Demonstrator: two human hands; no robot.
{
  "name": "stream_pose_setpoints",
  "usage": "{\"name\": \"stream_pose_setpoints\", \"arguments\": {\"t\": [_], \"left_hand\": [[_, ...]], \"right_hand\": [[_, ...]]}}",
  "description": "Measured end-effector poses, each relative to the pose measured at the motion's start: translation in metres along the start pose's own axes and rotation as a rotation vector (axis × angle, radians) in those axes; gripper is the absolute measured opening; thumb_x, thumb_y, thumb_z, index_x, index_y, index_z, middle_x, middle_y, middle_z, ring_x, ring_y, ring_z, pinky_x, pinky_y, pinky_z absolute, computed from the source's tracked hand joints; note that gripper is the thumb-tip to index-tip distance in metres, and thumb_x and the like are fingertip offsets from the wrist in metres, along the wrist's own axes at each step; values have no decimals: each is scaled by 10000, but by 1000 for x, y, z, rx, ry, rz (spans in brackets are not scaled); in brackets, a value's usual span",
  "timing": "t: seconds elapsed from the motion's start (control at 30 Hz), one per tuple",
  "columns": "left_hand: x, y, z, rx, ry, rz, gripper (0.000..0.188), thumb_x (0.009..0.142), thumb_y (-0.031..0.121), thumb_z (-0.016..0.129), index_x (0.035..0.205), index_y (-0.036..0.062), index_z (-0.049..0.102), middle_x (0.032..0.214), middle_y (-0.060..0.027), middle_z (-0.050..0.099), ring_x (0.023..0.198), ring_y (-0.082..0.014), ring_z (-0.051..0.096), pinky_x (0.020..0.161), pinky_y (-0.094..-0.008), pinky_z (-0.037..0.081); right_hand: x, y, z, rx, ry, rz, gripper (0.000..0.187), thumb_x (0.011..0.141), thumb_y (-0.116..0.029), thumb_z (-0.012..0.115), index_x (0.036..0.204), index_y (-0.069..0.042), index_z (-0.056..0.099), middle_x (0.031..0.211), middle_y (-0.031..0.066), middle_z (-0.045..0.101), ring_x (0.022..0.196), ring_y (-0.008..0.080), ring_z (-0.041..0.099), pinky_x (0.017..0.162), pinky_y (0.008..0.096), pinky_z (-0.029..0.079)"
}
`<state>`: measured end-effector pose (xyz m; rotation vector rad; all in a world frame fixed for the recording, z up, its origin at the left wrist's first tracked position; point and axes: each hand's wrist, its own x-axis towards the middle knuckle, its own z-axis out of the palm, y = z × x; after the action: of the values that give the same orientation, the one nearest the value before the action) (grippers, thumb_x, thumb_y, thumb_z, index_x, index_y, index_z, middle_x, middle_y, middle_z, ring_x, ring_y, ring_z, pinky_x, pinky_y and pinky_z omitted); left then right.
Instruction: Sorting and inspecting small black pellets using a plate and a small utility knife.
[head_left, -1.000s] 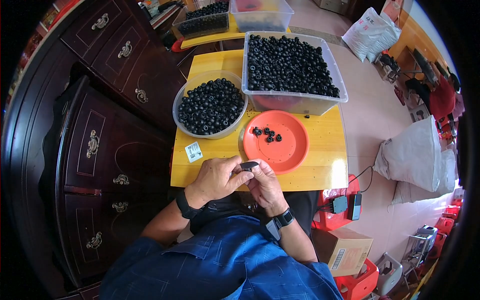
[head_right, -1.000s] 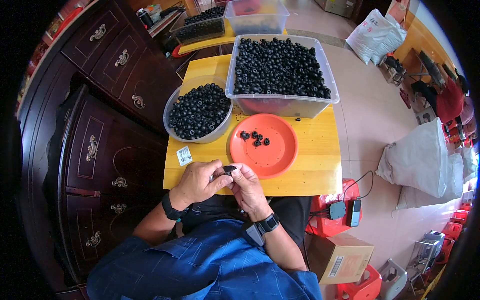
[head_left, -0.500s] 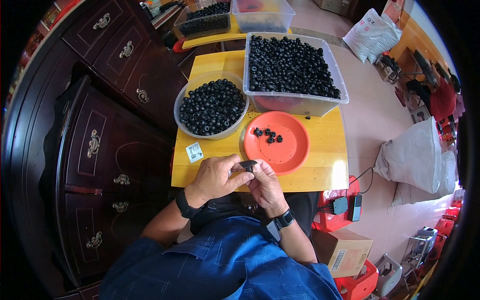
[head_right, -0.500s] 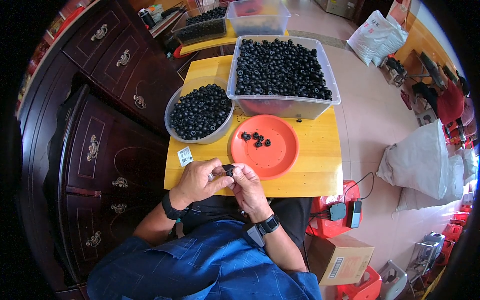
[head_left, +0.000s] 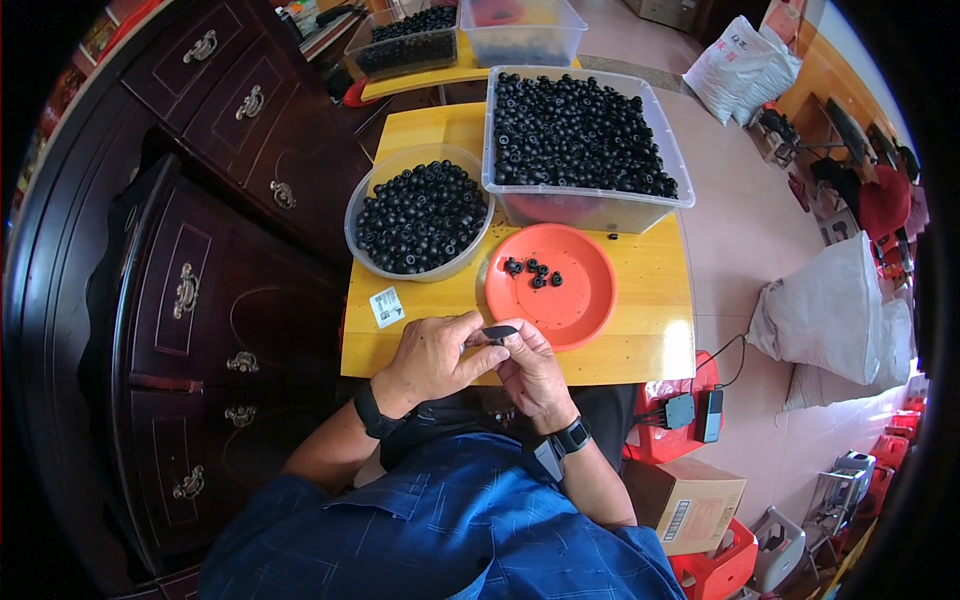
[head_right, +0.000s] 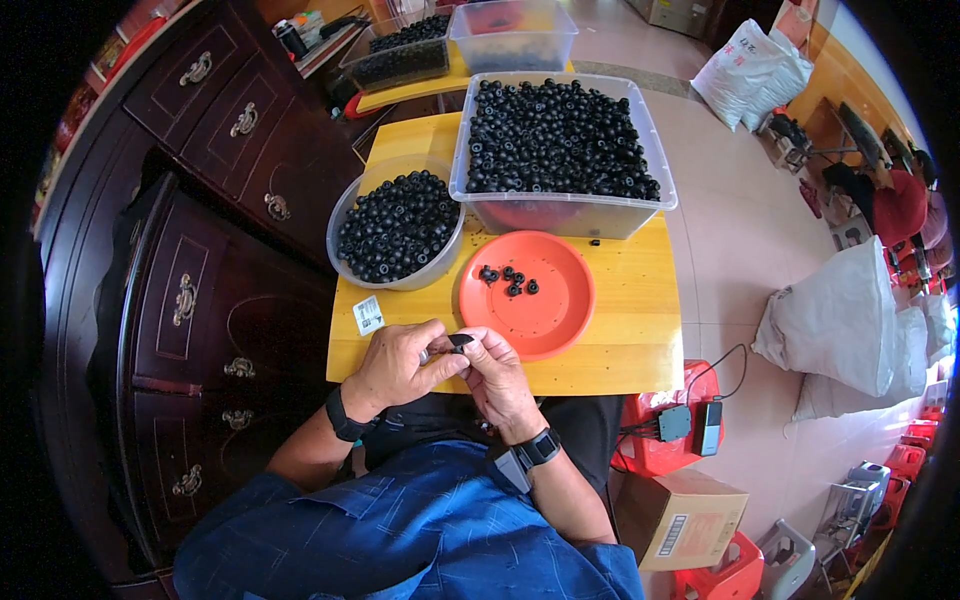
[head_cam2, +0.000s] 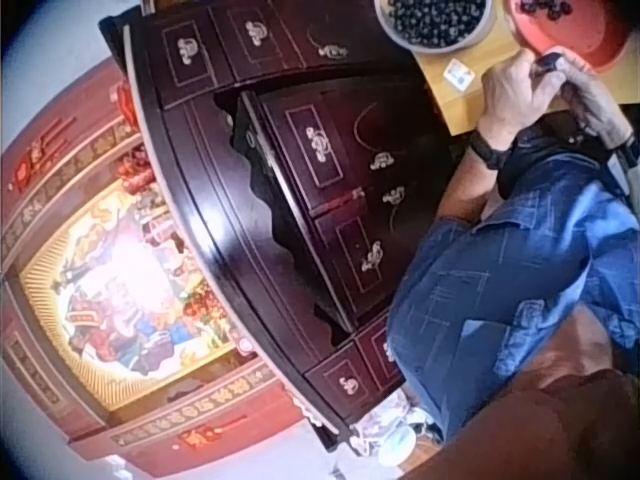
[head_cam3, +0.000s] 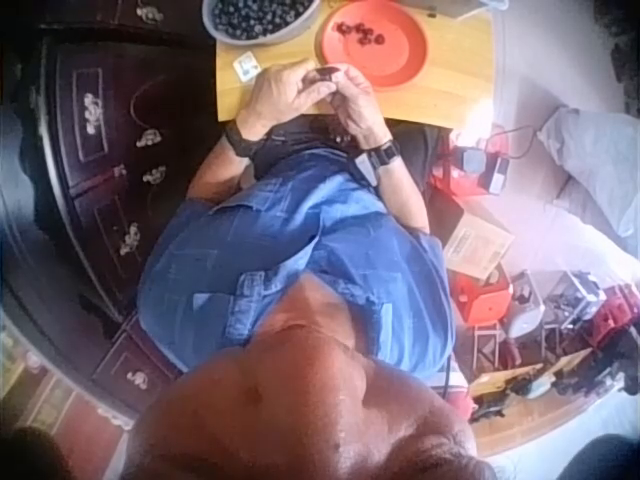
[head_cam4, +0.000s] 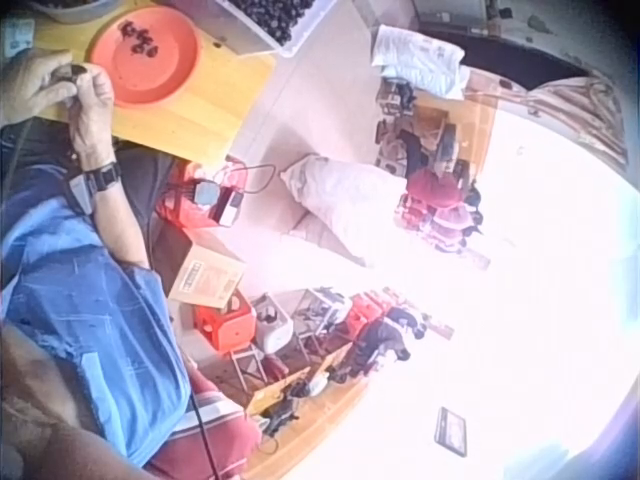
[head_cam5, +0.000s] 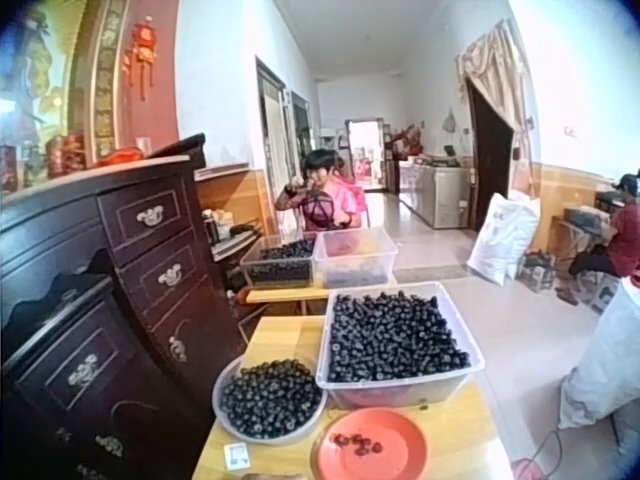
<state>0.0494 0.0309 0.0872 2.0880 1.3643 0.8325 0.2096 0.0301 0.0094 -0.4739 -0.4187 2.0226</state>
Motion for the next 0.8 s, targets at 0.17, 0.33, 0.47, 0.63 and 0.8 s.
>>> {"name": "stream_pose_setpoints", "arguments": {"t": [0.17,0.33,0.47,0.63,0.8], "left_hand": [[1,2,0,20,-10,-10,388,897,373,709,827,7,601,737,-159,678,674,-324,687,576,-382,509],[2,1,1,19,-69,-78,380,906,375,692,816,16,606,730,-149,675,656,-326,676,570,-390,504],[1,-5,4,76,-62,-21,328,895,355,698,866,36,626,703,-130,666,641,-314,668,566,-393,503],[-1,-3,6,-14,65,-50,265,836,193,770,988,43,613,720,-82,653,616,-243,660,557,-346,502],[2,-8,-4,-21,37,-53,277,827,177,768,1010,31,620,717,-85,653,617,-236,660,560,-338,502]], "right_hand": [[1,-2,-2,-9,5,14,124,1008,-176,590,1038,-68,640,956,0,670,810,60,596,732,214,494],[2,-4,-2,-9,4,7,121,1003,-172,597,1038,-64,638,960,9,670,832,83,616,754,229,514],[2,-7,2,-14,21,10,121,998,-172,605,1036,-61,638,963,14,665,840,94,622,772,245,528],[4,-8,3,-49,40,7,120,1001,-177,605,1048,-67,601,935,7,649,837,88,621,778,253,534],[6,-14,4,-242,76,13,136,998,-171,616,1061,-56,582,910,-12,638,811,85,614,764,250,522]]}}
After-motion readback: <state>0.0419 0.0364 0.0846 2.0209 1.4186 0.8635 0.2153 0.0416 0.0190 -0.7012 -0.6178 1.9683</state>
